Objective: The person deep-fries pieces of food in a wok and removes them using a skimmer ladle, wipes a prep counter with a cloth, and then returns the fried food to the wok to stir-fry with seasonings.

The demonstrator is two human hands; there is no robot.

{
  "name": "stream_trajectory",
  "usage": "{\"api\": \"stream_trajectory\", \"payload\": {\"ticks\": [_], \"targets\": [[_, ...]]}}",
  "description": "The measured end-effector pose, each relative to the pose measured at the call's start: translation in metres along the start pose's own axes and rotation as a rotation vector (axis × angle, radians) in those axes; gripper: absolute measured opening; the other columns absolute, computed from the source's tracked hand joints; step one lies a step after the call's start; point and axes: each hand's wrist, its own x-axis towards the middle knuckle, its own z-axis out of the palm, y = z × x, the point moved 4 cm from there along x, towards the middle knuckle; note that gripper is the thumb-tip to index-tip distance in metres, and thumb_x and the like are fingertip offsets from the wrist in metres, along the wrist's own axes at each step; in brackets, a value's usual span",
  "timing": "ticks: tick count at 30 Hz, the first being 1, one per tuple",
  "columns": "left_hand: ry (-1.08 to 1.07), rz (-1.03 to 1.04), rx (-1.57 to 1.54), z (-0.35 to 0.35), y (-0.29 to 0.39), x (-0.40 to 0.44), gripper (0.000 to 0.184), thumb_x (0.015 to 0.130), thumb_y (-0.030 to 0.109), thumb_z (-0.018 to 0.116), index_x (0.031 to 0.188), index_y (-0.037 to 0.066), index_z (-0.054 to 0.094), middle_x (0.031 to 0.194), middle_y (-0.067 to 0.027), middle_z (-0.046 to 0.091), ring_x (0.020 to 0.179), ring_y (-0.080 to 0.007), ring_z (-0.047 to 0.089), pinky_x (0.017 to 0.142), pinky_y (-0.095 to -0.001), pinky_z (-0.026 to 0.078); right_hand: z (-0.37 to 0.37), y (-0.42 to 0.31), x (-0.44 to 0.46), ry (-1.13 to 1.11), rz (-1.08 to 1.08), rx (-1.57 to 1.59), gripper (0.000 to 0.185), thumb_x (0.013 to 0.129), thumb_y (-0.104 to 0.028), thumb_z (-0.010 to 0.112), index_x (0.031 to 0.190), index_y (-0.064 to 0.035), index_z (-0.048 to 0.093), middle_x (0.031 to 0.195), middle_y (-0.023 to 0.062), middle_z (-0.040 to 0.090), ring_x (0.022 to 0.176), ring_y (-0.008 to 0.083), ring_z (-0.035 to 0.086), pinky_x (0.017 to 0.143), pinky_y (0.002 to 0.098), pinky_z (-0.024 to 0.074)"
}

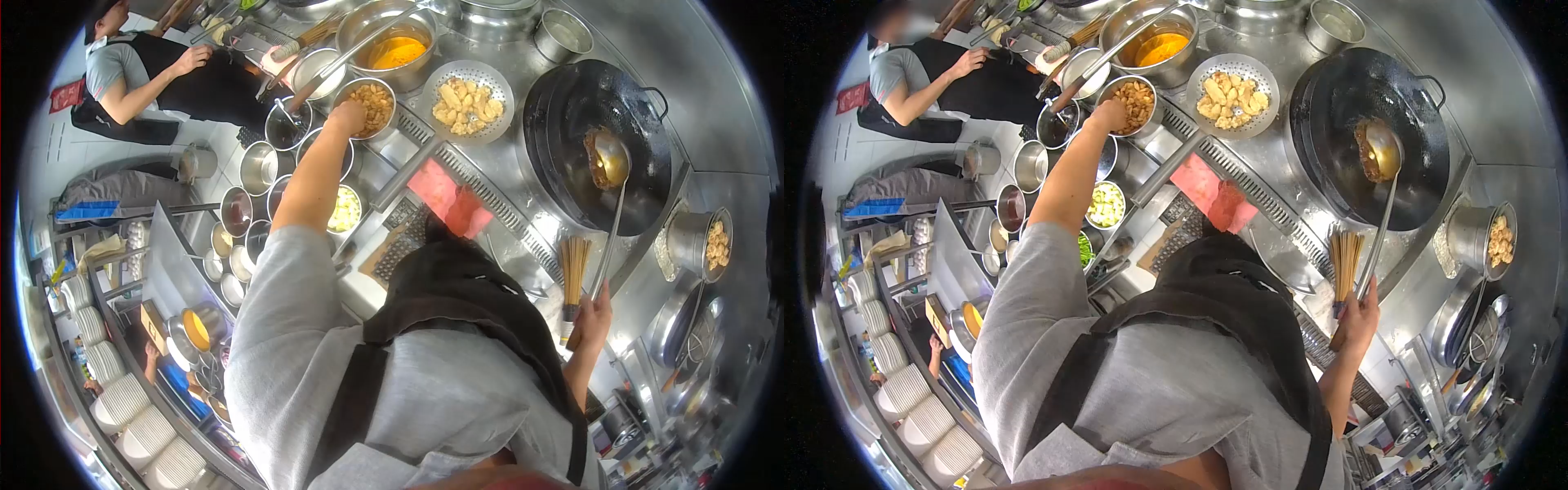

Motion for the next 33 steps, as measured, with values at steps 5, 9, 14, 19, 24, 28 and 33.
{"api": "stream_trajectory", "payload": {"ticks": [5,9,14,19,24,28,33], "targets": [[-0.11,0.201,0.235,0.019,0.001,0.02,0.027,0.08,0.013,0.05,0.097,0.002,0.068,0.104,-0.0173,0.064,0.101,-0.0303,0.061,0.084,-0.0392,0.05,-0.003,-0.007,0.03,0.042,-0.024,-0.073,0.061,0.08,-0.005,0.057,0.139,-0.0085,0.038,0.062,0.0062,0.053,0.046,0.0105,0.049,0.043,0.0281,0.0406],[0.049,0.26,0.22,0.012,-0.01,0.025,0.026,0.071,0.015,0.053,0.087,0.002,0.069,0.092,-0.0192,0.066,0.089,-0.0328,0.064,0.079,-0.0402,0.051,-0.001,-0.01,0.019,0.111,-0.132,-0.334,0.063,0.078,-0.007,0.056,0.139,-0.0081,0.038,0.063,0.0077,0.055,0.046,0.0117,0.05,0.043,0.0283,0.0418],[0.355,0.162,-0.355,-0.039,0.018,0.007,0.024,0.074,0.022,0.062,0.094,0.011,0.068,0.088,-0.0136,0.068,0.081,-0.0245,0.066,0.075,-0.0367,0.052,0.0,-0.025,0.011,-0.131,0.025,0.227,0.065,0.076,-0.007,0.055,0.138,-0.0046,0.037,0.068,0.0076,0.058,0.048,0.0119,0.049,0.042,0.0244,0.0397],[0.404,0.669,-0.716,-0.097,0.204,-0.034,0.024,0.079,0.017,0.066,0.098,0.004,0.064,0.091,-0.009,0.068,0.082,-0.0164,0.065,0.074,-0.0289,0.051,-0.016,-0.019,0.06,0.064,-0.044,-0.23,0.06,0.077,-0.012,0.055,0.136,-0.0088,0.041,0.074,0.019,0.061,0.068,0.0266,0.062,0.066,0.037,0.0487],[0.468,0.711,-0.841,-0.141,0.332,-0.102,0.029,0.076,0.02,0.066,0.104,0.011,0.064,0.097,-0.012,0.067,0.093,-0.0245,0.064,0.083,-0.0344,0.049,-0.032,0.014,0.009,0.113,-0.221,-0.425,0.065,0.073,-0.008,0.056,0.136,-0.0119,0.04,0.069,0.0231,0.057,0.063,0.0363,0.057,0.067,0.0444,0.0453],[0.539,0.656,-1.051,-0.121,0.324,-0.138,0.029,0.077,0.017,0.064,0.104,0.007,0.064,0.099,-0.0123,0.067,0.094,-0.0251,0.064,0.084,-0.0342,0.049,-0.063,0.037,-0.029,0.049,-0.164,-0.385,0.065,0.074,-0.01,0.059,0.136,-0.0177,0.042,0.067,0.0192,0.055,0.06,0.0307,0.051,0.066,0.0422,0.044],[0.324,0.419,-1.213,-0.009,0.275,-0.188,0.029,0.081,0.019,0.063,0.106,0.005,0.063,0.092,-0.0104,0.067,0.082,-0.0169,0.064,0.072,-0.0296,0.05,-0.084,0.053,0.005,0.023,-0.517,-0.57,0.066,0.073,-0.005,0.062,0.135,-0.0186,0.043,0.082,0.0222,0.061,0.077,0.0385,0.06,0.072,0.0459,0.0469]]}}
